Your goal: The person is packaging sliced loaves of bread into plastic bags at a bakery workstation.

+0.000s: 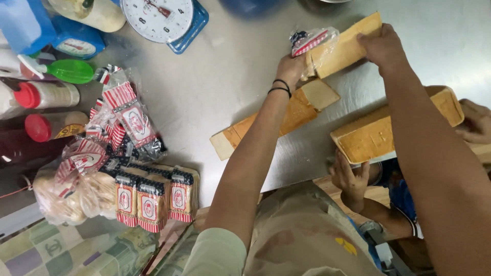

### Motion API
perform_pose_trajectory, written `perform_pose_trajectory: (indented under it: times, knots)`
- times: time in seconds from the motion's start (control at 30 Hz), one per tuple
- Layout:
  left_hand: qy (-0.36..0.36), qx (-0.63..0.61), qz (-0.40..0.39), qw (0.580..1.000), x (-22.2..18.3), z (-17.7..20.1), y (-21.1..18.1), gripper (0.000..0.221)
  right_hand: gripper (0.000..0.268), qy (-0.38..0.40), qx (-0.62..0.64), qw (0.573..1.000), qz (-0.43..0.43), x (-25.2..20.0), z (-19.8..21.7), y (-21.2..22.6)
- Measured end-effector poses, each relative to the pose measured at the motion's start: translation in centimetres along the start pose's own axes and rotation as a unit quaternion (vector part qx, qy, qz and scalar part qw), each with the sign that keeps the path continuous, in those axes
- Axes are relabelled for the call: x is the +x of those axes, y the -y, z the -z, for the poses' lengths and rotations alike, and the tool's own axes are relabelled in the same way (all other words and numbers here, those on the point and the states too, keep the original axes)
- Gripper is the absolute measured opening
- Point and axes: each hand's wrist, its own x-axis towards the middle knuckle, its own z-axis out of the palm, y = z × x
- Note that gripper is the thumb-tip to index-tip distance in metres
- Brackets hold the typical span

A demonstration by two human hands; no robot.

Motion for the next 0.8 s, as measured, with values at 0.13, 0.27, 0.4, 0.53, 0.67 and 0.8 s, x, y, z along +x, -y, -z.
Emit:
perform_pose_trajectory:
  times: [0.13,0.27,0.4,0.53,0.67,0.8]
  knots:
    - [-0.022,0.022,-0.05,0.998,2.9,2.9,0.4,0.035,0.052,-0.004,0.03,0.999,0.015,3.4,-3.1,-0.3]
    - [0.008,0.185,-0.152,0.971,6.3,6.3,1.1,0.07,0.058,-0.004,-0.013,1.0,0.022,3.0,-5.5,1.7]
    - [0.052,0.265,-0.223,0.937,8.0,7.8,1.8,0.077,0.056,-0.013,-0.013,0.999,0.027,3.0,-5.9,1.6]
    - [0.08,0.324,-0.245,0.91,7.9,7.2,1.1,0.071,0.055,-0.008,-0.034,0.998,0.047,2.9,-5.3,1.3]
    - [0.016,0.347,-0.218,0.912,6.3,7.4,0.3,0.054,0.06,-0.018,-0.023,0.999,0.045,3.9,-5.7,0.6]
    - [-0.031,0.414,-0.22,0.883,5.8,7.0,0.7,0.042,0.065,-0.031,-0.059,0.994,0.082,5.3,-5.9,-0.4]
